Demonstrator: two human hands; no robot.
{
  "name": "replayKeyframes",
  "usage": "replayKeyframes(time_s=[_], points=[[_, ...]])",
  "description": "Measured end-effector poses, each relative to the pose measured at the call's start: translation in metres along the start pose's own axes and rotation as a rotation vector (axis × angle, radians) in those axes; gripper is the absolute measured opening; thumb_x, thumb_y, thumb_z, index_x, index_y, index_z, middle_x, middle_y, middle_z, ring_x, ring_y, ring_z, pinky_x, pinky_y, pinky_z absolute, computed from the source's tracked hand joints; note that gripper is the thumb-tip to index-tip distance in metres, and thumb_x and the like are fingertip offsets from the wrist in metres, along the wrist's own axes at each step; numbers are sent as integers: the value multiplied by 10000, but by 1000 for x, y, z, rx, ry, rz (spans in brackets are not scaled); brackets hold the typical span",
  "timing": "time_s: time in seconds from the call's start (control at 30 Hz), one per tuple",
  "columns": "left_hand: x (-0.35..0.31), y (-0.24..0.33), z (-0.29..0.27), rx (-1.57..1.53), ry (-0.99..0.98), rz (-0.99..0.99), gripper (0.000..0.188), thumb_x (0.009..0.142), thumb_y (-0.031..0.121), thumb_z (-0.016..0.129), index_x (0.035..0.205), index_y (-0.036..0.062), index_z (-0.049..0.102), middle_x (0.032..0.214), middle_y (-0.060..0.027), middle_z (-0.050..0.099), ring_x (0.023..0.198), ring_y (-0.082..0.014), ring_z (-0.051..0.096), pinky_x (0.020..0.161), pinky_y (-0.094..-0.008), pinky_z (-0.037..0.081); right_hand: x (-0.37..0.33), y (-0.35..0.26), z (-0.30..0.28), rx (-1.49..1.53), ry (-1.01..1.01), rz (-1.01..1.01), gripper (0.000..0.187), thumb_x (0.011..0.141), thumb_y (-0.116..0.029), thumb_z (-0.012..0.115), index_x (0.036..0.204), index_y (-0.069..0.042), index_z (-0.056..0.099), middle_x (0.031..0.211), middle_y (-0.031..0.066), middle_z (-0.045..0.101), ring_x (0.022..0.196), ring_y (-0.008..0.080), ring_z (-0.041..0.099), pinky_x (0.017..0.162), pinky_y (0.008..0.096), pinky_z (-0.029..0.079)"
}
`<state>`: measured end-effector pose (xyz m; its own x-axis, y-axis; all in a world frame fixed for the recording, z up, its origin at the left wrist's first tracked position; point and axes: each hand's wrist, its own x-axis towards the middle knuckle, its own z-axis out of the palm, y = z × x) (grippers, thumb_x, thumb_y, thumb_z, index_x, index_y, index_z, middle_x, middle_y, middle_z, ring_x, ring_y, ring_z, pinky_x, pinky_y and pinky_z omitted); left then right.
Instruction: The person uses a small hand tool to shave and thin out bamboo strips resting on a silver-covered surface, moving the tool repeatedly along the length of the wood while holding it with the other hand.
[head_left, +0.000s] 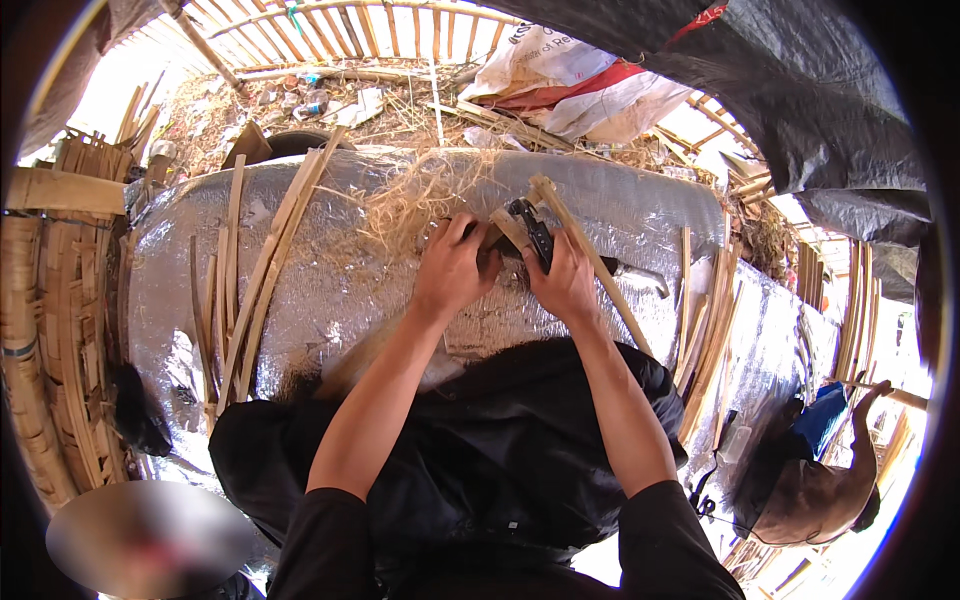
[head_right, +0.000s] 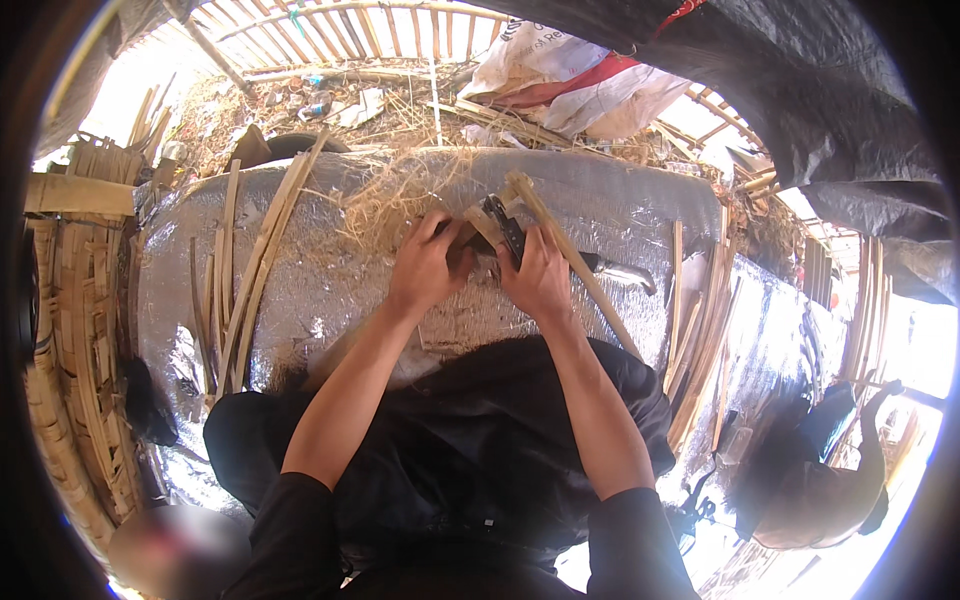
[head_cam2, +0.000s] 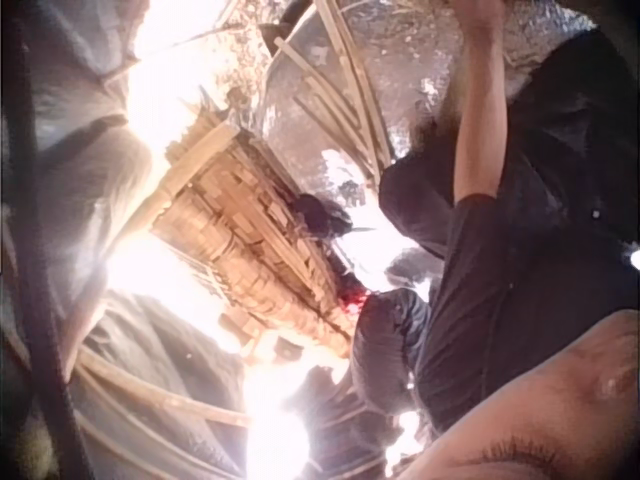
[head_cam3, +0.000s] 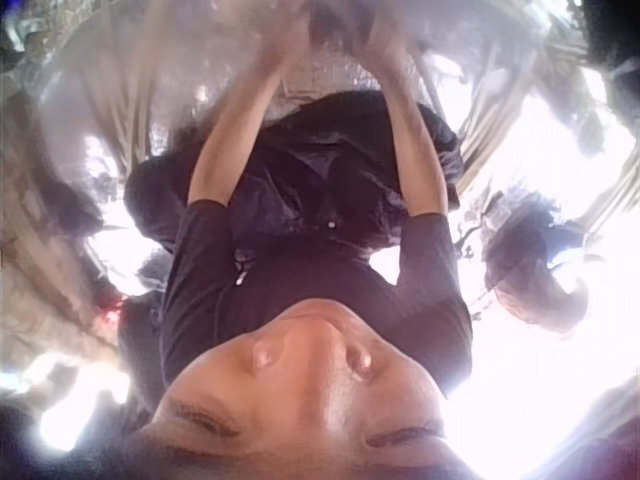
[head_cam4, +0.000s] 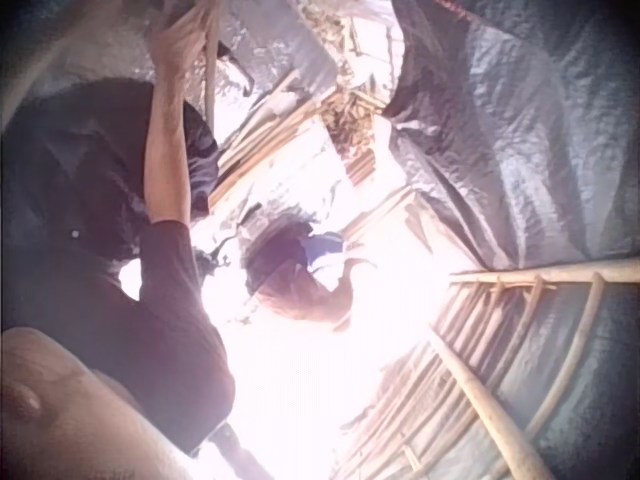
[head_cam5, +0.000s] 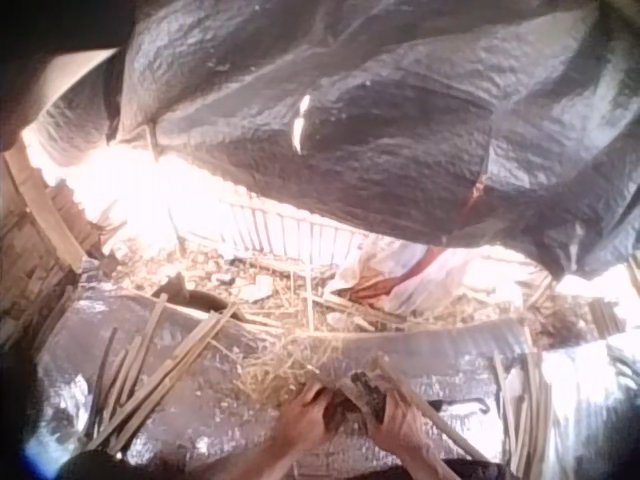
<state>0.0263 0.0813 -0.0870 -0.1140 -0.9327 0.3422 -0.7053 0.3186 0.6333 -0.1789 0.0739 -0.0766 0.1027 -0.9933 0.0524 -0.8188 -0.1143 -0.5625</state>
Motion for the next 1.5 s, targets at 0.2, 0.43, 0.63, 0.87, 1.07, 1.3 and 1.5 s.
replayKeyframes(time_s=[0.2, 0.43, 0.63, 0.87, 1.07, 1.3, 1.5], points=[[3, 4, -1, -113, 48, -88, 507, 863, 137, 769, 1344, 34, 646, 1230, -154, 634, 1044, -391, 654, 937, -491, 551, -8, -7, -3, -9, 48, 14, 397, 912, -249, 785, 1154, 21, 623, 1069, 251, 674, 1001, 498, 676, 835, 569, 546], [-1, -2, 3, 88, -47, -18, 600, 893, 156, 732, 1467, 85, 570, 1245, -147, 625, 1109, -366, 617, 970, -510, 513, -11, -1, 2, -1, 55, -29, 363, 913, -239, 786, 1099, 21, 615, 1034, 240, 668, 947, 489, 680, 803, 558, 545], [-2, 0, -2, 100, -99, -14, 629, 895, 163, 727, 1497, 104, 552, 1259, -135, 613, 1106, -357, 617, 979, -500, 508, -19, -8, 1, -69, 72, -40, 363, 916, -245, 786, 1091, 21, 612, 1020, 244, 662, 924, 495, 673, 789, 562, 543], [-3, 3, 0, 89, -64, -41, 574, 904, 122, 724, 1462, 200, 618, 1265, -128, 635, 1117, -364, 629, 983, -491, 513, -20, -9, 1, -38, 87, -16, 359, 936, -253, 772, 1093, 34, 624, 1027, 258, 665, 931, 505, 670, 799, 567, 537], [-1, 2, 5, 6, 38, -45, 430, 961, 126, 698, 1387, 187, 676, 1173, -112, 680, 1015, -368, 673, 932, -496, 533, -30, -29, -23, 64, 159, -87, 287, 1007, -215, 705, 1056, 56, 627, 935, 295, 672, 889, 508, 686, 742, 547, 529], [11, -6, 13, -72, 98, -29, 314, 987, 121, 688, 1287, 198, 739, 1035, -95, 699, 897, -334, 705, 800, -463, 566, -33, -51, -45, 111, 76, -13, 277, 1028, -197, 689, 1045, 69, 614, 791, 282, 685, 722, 516, 683, 628, 523, 525], [8, -12, 14, -31, -1, -129, 343, 975, 154, 699, 1298, 259, 748, 1044, -80, 691, 904, -313, 713, 807, -467, 550, -17, -86, -67, 193, 76, -91, 293, 1036, -193, 680, 1134, 65, 583, 837, 302, 690, 757, 509, 695, 655, 506, 545]])
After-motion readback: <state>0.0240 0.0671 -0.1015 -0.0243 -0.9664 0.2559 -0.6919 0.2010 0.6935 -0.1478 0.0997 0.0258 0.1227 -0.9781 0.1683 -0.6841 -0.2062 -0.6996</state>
